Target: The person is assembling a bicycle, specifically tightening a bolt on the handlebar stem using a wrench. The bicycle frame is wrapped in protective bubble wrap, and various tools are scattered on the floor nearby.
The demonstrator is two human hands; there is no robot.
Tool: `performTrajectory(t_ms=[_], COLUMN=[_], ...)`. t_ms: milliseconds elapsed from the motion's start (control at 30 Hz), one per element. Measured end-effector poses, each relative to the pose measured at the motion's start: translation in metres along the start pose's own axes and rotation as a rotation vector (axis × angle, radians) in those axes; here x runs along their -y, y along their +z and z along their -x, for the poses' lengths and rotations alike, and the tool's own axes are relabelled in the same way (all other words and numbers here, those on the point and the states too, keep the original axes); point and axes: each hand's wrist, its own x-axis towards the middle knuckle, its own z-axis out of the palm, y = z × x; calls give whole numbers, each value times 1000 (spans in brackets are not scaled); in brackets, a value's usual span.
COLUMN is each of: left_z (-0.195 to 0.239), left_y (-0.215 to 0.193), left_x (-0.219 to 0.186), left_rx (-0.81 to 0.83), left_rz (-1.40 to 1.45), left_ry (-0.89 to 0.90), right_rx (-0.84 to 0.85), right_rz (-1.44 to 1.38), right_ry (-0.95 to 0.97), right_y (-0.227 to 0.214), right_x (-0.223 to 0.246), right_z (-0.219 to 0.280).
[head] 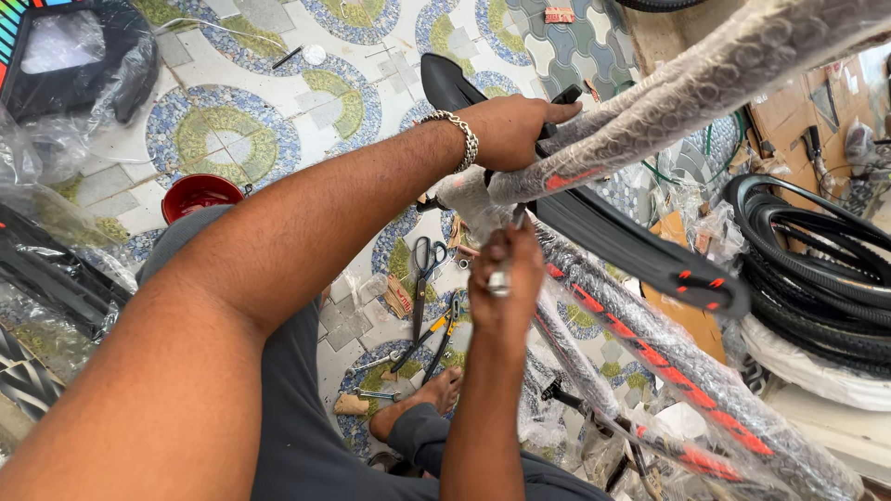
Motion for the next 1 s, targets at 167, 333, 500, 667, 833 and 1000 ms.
performTrajectory(t_ms=[167, 333, 500, 667, 833, 1000], left_z=[-4, -2, 3, 3, 5, 7], left_y=[18, 11, 5, 7, 9, 6], left_x=[16, 9, -3, -2, 1, -3], left_rx=[-134, -53, -21, -21, -62, -17], left_rz=[17, 11, 5, -3, 28, 21], left_ry=[194, 60, 21, -3, 54, -12], right_rx=[-6, -28, 45, 73, 83, 4], right_rz=[191, 1108, 1298, 1320, 710, 288], right_ry=[-43, -443, -579, -664, -209, -10], right_y=[-5, -8, -50, -50, -21, 10], right_x=[1, -58, -69, -72, -27, 8], right_z=[6, 13, -19, -24, 7, 14])
